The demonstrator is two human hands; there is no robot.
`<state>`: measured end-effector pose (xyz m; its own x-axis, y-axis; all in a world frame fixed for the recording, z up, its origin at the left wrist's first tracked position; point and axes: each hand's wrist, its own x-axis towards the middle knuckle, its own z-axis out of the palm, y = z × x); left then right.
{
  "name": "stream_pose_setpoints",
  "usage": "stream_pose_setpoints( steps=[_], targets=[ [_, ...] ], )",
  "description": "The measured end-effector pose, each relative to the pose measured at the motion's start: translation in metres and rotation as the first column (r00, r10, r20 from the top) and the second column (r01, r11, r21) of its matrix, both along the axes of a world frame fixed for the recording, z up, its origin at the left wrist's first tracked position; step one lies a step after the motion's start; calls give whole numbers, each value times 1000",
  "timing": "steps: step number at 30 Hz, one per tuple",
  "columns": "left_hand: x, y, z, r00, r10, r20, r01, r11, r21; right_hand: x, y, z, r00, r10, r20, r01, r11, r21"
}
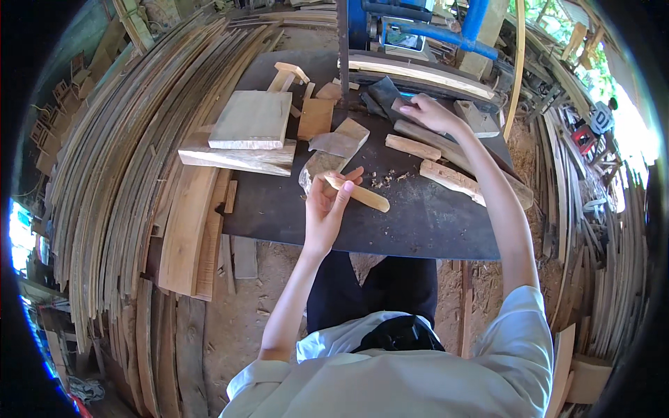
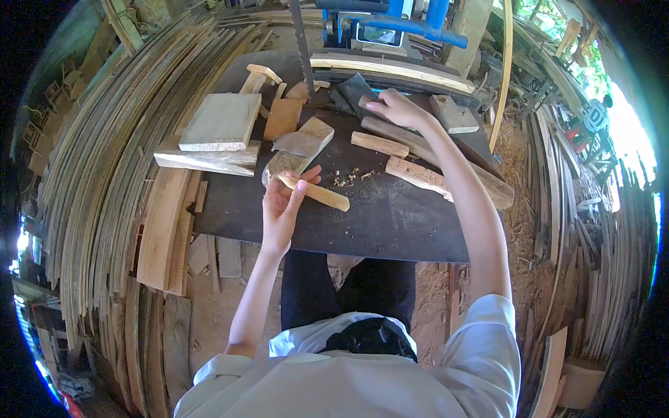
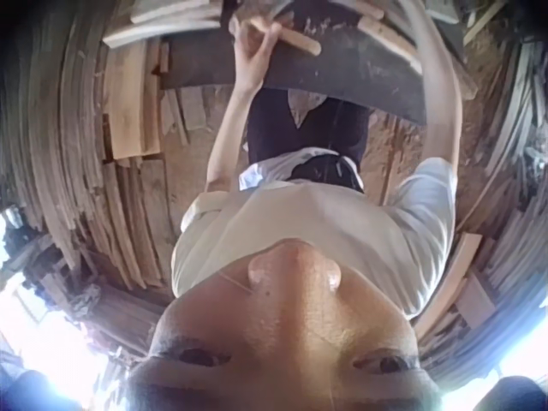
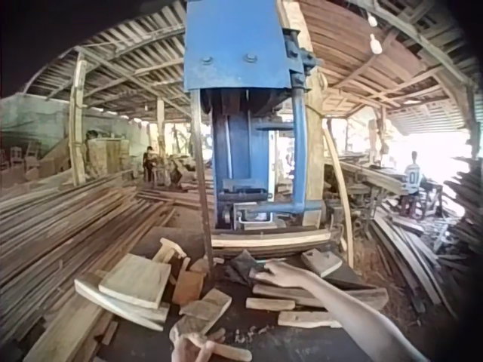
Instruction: The person carves a small wooden piece using a chisel and mallet, then smooths it with sandpaper. They handle multiple small wooden pieces, inspecting and sanding them on a workbench in a workshop.
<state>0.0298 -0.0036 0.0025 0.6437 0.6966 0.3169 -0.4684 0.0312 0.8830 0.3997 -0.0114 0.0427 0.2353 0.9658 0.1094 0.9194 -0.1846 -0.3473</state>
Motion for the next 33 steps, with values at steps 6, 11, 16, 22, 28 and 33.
stream_pose_setpoints(
  steps=[6, 11, 16, 22, 28, 33],
  targets=[
    [-6, 0, -2, 1000, 17, 2, -17, 1000, 22, -37, -42, 72, 958, -69, -279, 142, 958, 250],
    [-5, -2, -1, 997, 78, -26, -76, 994, 83, -21, -73, 103, 941, 131, -312, 89, 793, 603],
    [-5, -2, -1, 989, 135, -67, -128, 987, 98, -49, -102, 131, 942, 143, -304, 191, 516, 835],
    [-5, -5, -11, 982, 140, -129, -117, 979, 170, -99, -130, 173, 701, 650, -295, 306, 99, 947],
    [-4, -14, 1, 926, 341, -164, -175, 770, 614, -130, -160, 154, 581, 718, -384, 276, 270, 922],
    [-7, -18, 2, 857, 422, -295, -70, 663, 745, -177, -165, 131, 549, 621, -559, 409, 384, 828]
  ],
)
